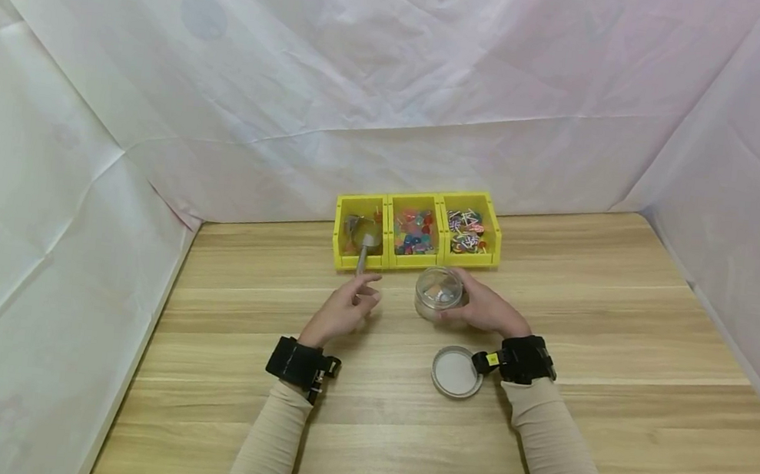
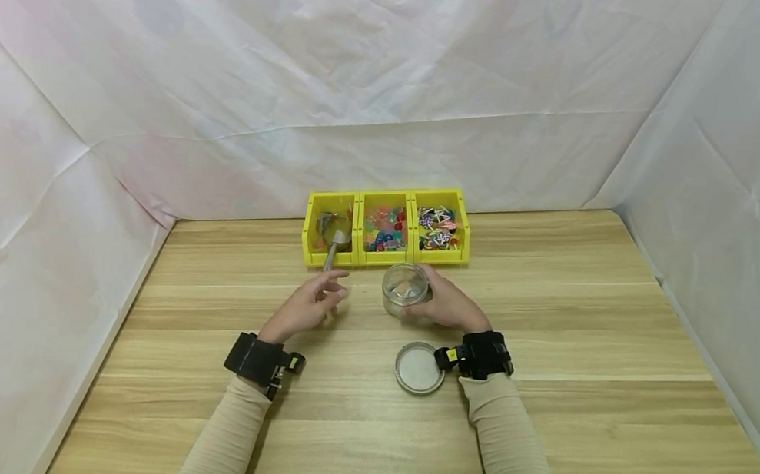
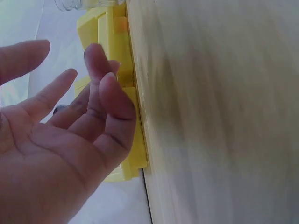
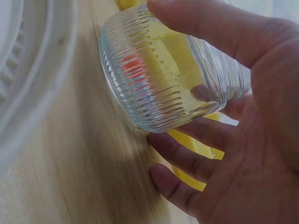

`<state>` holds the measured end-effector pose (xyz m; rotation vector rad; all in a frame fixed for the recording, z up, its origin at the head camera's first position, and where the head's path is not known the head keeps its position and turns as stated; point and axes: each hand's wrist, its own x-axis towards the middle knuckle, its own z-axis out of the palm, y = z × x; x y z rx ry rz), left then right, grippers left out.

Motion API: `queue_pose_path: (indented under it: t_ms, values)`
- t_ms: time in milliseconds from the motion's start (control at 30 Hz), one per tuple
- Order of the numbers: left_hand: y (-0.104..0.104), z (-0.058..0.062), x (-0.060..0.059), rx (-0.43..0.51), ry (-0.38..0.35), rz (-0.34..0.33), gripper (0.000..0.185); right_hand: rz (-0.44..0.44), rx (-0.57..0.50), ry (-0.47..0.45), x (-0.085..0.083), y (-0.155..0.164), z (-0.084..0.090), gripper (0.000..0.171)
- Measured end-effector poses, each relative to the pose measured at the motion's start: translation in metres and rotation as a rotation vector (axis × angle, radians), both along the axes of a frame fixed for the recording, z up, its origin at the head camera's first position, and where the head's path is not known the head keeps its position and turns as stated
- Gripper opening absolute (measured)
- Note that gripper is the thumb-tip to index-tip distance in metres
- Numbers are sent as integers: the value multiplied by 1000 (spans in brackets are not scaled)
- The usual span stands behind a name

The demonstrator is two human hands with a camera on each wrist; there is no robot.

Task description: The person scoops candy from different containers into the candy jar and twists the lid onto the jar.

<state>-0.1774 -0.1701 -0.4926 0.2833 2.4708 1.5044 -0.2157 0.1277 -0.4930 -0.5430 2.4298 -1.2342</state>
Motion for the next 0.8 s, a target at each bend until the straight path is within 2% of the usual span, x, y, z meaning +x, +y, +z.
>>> queue_pose_path:
  t_ms: [200,367,800]
  values:
    - [6,-2,0,-26,-6,-61,49,41,-10,12,1,-2,2,93]
    - [11,-1,2,-35,-3,-84,49,83,0,10,1,-5,0,92]
    - [23,-2,4,-44,38,-144,49,104,36,12,2,-9,0,97]
